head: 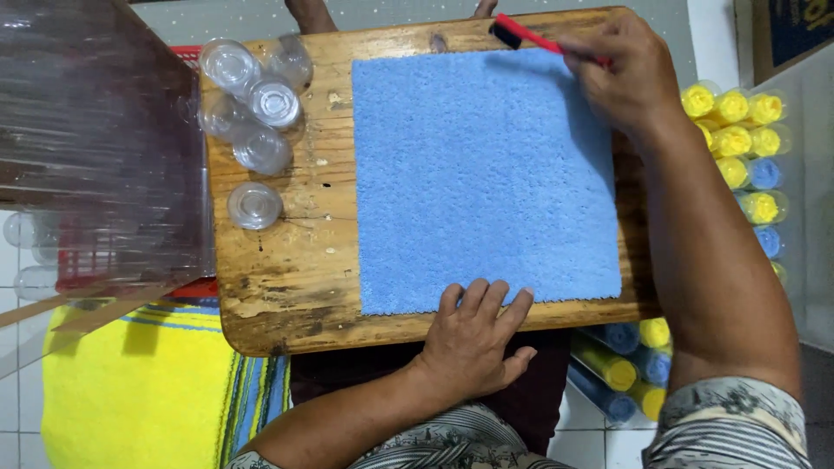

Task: Cleaning a blue microfiber cloth using a small brush on a wooden board

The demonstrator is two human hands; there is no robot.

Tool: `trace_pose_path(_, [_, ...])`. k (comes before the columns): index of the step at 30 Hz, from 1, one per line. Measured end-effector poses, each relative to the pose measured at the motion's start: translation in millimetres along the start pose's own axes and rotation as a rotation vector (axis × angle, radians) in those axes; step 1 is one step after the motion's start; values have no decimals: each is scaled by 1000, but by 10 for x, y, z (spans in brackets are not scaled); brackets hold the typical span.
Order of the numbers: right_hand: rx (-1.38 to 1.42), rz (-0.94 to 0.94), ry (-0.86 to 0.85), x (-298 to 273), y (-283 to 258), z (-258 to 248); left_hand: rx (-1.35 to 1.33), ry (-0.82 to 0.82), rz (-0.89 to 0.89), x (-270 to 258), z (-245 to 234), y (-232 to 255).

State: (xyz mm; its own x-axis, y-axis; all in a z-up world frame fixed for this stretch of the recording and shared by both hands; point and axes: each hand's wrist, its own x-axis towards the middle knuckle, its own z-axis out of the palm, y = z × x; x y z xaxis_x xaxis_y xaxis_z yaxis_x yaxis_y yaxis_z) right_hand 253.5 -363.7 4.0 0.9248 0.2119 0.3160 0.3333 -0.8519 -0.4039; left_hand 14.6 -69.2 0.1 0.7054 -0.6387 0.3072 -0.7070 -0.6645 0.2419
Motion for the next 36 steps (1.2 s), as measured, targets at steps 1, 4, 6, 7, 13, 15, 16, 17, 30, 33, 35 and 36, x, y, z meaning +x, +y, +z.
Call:
trace_pose_path(1, [80, 41, -56, -96, -110, -106, -16, 1, -22, -1, 6, 18])
trace_pose_path(4, [146, 158, -419, -644, -574, -600, -47, 33, -8, 66, -81, 66])
trace_pose_path(6, [82, 283, -628, -933, -820, -776, -65, 23, -1, 121, -88, 88])
trace_pose_path(7, [14, 403, -832, -1074, -937, -858, -77, 18, 5, 151, -83, 97])
trace_pose_path(13, [-8, 333, -802, -1222, -858, -813, -45, -34, -3, 198, 13, 104])
trace_pose_path(15, [-5, 249, -706, -1026, -656, -678, -16, -36, 10, 180, 49, 105])
trace_pose_path(16, [-5, 162, -614, -917, -563, -604, 10, -36, 19, 164, 61, 103])
trace_pose_path(17, [-2, 155, -615, -734, -580, -597, 14, -36, 12, 166, 67, 102])
trace_pose_path(30, [5, 94, -30, -220, -1, -273, -22, 9, 40, 152, 45, 100])
trace_pose_path(33, [104, 117, -239, -806, -76, -571, -88, 19, 35, 160, 8, 159])
trace_pose_path(35, [124, 49, -363, -1109, -291, -798, -120, 20, 36, 205, 14, 195])
trace_pose_path(36, [109, 327, -610, -1185, -542, -929, -87, -1, 45, 232, 27, 213])
